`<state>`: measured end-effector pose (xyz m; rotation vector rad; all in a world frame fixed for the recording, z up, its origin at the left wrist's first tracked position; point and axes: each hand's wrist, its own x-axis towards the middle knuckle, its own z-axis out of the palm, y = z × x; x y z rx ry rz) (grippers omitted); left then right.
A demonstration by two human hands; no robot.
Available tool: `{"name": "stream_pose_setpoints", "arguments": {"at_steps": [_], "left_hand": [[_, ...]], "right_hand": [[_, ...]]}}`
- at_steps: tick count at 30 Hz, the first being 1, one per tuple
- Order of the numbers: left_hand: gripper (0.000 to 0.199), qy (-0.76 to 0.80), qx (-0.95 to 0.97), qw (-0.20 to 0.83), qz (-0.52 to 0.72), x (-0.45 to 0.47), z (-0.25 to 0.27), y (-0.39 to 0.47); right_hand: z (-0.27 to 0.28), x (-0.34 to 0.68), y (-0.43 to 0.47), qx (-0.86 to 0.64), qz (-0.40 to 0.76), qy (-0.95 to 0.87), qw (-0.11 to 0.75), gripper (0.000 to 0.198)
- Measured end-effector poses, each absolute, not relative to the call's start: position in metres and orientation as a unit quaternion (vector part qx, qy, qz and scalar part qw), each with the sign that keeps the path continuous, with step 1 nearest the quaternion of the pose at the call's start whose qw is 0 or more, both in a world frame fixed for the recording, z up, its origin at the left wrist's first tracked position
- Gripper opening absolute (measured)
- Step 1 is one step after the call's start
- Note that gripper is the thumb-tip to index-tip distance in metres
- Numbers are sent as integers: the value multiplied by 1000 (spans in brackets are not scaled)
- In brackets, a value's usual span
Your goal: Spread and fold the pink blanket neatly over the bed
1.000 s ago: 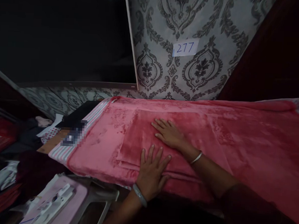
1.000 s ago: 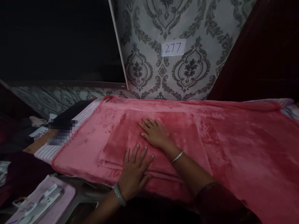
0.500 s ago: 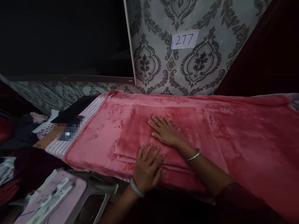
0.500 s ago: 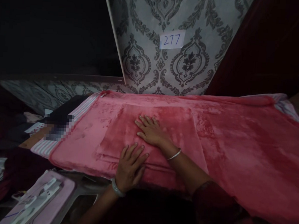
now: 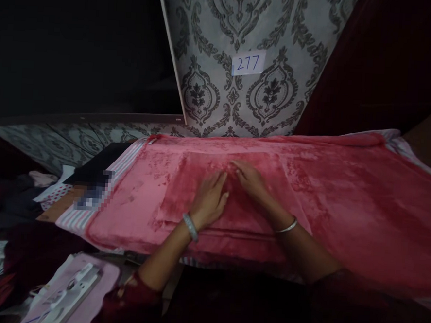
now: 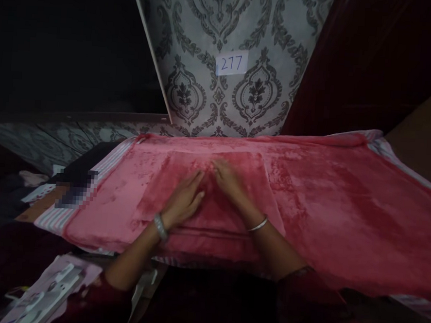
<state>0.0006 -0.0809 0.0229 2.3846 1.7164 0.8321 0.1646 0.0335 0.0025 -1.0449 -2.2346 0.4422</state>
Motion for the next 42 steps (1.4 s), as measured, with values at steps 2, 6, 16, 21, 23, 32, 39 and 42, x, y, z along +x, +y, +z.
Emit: {"name": "stream_pose_setpoints", "arguments": {"at_steps": [2, 6, 16, 21, 23, 32, 39, 42], "left_hand": [[66, 565, 802, 59, 187, 14, 23, -52], [73, 592, 801, 63, 56, 38, 6, -24], [72, 707, 708, -7, 3, 0, 1, -58], [73, 771, 635, -50, -11, -40, 0, -93], [72, 782, 621, -56, -22, -50, 2, -104], [62, 758, 650, -18, -47, -67, 68, -85], [67, 660, 751, 3, -13, -4, 82, 29], [65, 663, 748, 5, -1, 4, 55, 57]], "right_hand": [[-2, 173, 41, -470, 94, -837, 265, 54], [-21, 182, 34, -499, 5, -844, 200, 52], [-22, 179, 23, -529, -24, -834, 156, 52], [-18, 178, 22, -531, -5, -834, 148, 53], [-17, 177, 20, -533, 2, -834, 145, 53], [5, 184, 46, -505, 68, -853, 114, 55], [42, 157, 86, -552, 14, -819, 158, 52], [19, 148, 82, -568, -18, -810, 143, 51]]}}
